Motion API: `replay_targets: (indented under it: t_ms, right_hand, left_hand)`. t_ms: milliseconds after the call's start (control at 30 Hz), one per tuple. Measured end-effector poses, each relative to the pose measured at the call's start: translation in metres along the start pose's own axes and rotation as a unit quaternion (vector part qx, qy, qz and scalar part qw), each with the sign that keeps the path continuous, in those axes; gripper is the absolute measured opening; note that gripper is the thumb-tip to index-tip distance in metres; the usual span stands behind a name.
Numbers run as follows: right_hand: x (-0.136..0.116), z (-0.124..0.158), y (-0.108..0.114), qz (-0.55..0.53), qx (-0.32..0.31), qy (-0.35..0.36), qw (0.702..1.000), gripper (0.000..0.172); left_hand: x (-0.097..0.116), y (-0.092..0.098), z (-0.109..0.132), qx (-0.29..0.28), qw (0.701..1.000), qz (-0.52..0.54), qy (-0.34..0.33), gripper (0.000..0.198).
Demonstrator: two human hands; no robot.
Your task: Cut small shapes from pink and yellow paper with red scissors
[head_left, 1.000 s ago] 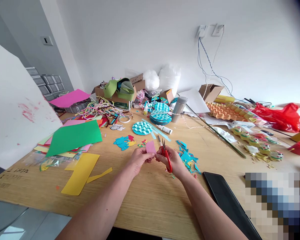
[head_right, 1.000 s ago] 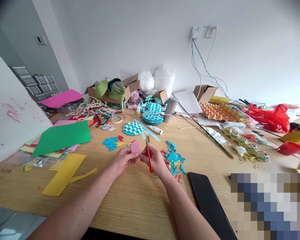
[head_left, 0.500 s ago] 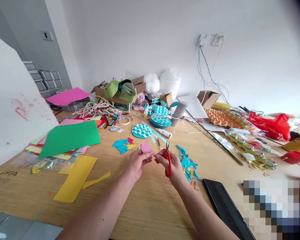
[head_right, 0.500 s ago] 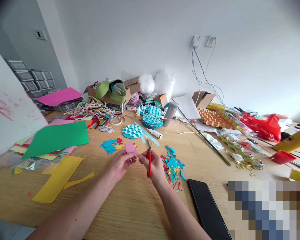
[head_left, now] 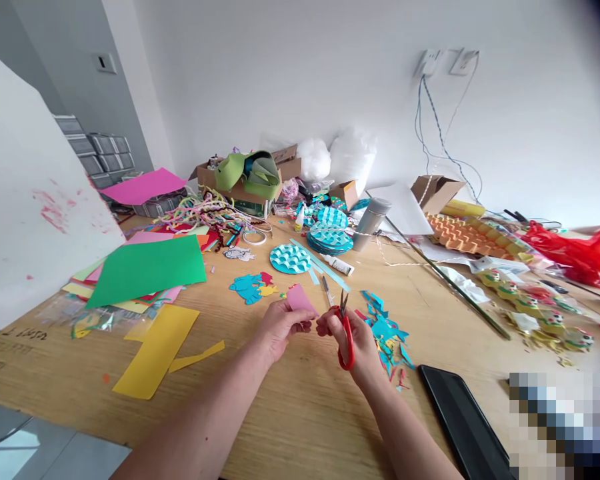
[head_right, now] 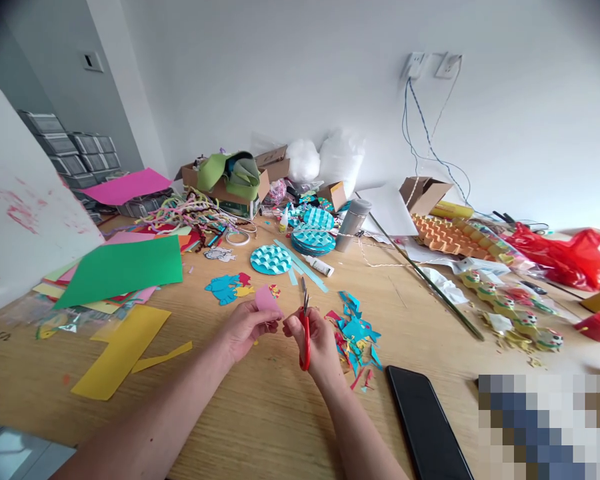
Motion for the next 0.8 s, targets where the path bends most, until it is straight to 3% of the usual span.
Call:
replay_targets:
  t_ms: [133, 333, 567, 800]
  right_hand:
    - [-0.004, 0.008, -0.007, 0.009, -0.027, -0.011, 1.0, 0.045]
    - [0.016, 0.022, -0.031, -0.014, -0.089, -0.089, 0.992, 0.047]
    - [0.025, 0.023, -0.03, 0.035, -0.071, -0.06, 0.995, 0.043]
    - [0.033, 0.023, -0.03, -0.005, -0.063, -0.087, 0.994, 0.043]
  left_hand:
    - [0.007, 0.006, -0.001, 0.03, 0.996, 0.081, -0.003, 0.025]
    - [0.004, 0.002, 0.002, 0.029, 0.992, 0.124, 0.002, 0.023]
    - [-0.003, -0.003, 0.006, 0.023, 0.994, 0.109, 0.004, 0.02]
    - [-0.003, -0.005, 0.008, 0.018, 0.994, 0.106, 0.003, 0.019]
Point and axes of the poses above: each hand's wrist, its own z-axis away from the middle knuckle, its own y-axis out of the back of the hand, x = y × z, the point moved 10 cm from there along -z, towards the middle knuckle, and after that the axes turned 11 degrees about x, right-handed, at the moved point
